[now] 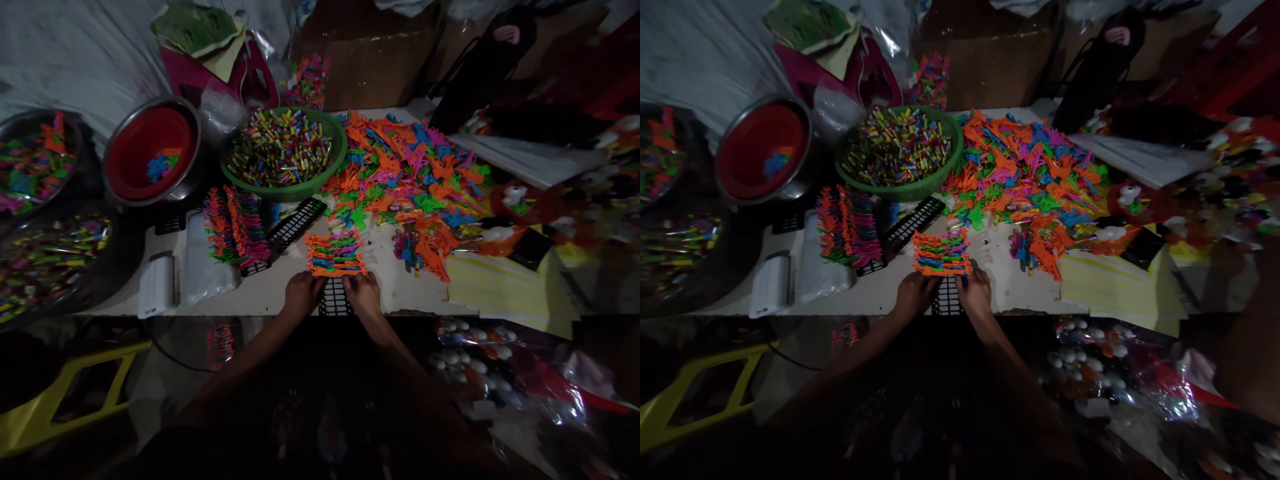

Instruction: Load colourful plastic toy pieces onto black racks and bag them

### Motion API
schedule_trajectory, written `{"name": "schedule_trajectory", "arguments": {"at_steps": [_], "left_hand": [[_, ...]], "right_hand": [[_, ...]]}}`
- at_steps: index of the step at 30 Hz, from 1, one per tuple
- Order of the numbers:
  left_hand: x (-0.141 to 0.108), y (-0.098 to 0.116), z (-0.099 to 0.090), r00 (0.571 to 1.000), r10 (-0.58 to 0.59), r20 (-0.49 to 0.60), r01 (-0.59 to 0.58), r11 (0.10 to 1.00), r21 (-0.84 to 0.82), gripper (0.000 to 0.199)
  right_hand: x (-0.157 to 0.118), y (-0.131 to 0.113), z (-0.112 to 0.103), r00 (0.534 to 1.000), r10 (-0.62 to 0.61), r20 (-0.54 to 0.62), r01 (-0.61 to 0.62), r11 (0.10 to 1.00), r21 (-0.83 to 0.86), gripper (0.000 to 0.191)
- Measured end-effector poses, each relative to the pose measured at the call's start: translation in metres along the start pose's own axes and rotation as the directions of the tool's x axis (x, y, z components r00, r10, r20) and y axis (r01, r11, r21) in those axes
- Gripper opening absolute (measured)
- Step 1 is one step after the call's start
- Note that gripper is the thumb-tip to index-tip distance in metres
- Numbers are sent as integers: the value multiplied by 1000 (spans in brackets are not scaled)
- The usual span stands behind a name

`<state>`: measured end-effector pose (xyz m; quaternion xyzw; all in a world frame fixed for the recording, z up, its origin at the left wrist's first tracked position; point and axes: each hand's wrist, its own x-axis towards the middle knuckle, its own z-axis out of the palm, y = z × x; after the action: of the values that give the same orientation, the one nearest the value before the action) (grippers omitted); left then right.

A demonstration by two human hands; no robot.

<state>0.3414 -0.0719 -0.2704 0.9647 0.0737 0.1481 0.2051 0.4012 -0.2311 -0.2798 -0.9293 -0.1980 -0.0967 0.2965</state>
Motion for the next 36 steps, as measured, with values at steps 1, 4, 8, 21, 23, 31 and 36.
{"name": "schedule_trajectory", "arguments": {"at_steps": [1, 4, 8, 21, 23, 31, 36], "left_hand": [[1, 1, 1, 1000, -3, 2, 3, 1000, -2, 25], [3, 2, 5, 999, -44, 7, 44, 999, -21, 29], [8, -3, 6, 999, -33, -11, 32, 999, -27, 27], [-31, 5, -32, 997, -73, 32, 80, 941, -330, 21], [-27, 27, -37, 988, 31, 152, 47, 876, -480, 19], [-7, 76, -48, 963, 45, 265, 200, 537, -819, 23], [-15, 52, -64, 978, 27, 208, 145, 632, -761, 20]], "right_hand": [[1, 0, 3, 1000, 4, -8, -4, 1000, -2, 28], [2, 0, 8, 1000, 3, -29, -3, 1000, 12, 28], [7, -5, 8, 1000, -9, 0, 9, 999, 42, 25], [39, 93, -73, 824, 490, -287, -539, 833, -127, 36], [38, 77, -77, 812, 490, -317, -518, 855, -5, 31], [-29, -49, -90, 952, -227, -203, 271, 935, 227, 22], [-7, -4, -122, 990, -122, 76, 90, 937, 337, 23]]}}
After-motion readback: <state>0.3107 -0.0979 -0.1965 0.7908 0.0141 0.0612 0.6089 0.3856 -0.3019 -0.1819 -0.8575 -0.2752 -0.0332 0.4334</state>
